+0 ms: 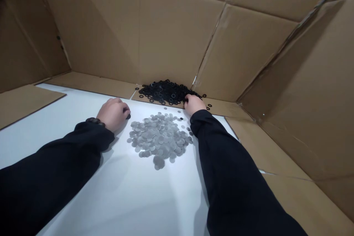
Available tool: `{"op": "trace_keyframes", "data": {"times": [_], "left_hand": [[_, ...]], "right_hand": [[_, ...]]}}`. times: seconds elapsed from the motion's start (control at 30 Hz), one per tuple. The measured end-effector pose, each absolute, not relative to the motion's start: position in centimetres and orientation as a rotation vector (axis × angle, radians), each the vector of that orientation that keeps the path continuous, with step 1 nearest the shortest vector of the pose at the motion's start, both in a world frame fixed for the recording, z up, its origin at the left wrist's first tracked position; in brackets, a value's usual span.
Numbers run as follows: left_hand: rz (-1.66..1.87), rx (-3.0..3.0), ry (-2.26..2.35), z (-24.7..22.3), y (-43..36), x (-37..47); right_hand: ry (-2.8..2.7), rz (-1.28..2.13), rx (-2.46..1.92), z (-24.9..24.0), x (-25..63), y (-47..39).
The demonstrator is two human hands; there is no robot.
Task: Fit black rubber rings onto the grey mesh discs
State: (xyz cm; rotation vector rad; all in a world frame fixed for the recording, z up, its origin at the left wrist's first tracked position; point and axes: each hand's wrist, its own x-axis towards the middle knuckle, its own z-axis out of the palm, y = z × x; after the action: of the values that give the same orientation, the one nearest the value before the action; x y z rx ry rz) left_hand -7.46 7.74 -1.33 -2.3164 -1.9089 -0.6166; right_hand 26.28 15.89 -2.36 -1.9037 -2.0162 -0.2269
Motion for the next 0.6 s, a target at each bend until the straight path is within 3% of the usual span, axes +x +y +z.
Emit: {"op": "trace_keyframes", "data": {"times": [0.17, 0.37, 0.6], "left_hand": [[-0.947, -2.428, -1.799, -0.4, 5.9, -5.7], [-1.428, -3.171, -2.000, -0.3, 1.7, -1.0], [-1.607, -3.353, -2.021, -1.5, 1.1, -0.2]], "right_hand": [[-1.968, -0.211, -1.750, -1.3, 24.4, 11.4], [-2.182, -0.171, -1.146, -1.1, 19.8, 1.1], [-2.205, -0.059, -1.019, -1.9, 18.1, -1.6]]}}
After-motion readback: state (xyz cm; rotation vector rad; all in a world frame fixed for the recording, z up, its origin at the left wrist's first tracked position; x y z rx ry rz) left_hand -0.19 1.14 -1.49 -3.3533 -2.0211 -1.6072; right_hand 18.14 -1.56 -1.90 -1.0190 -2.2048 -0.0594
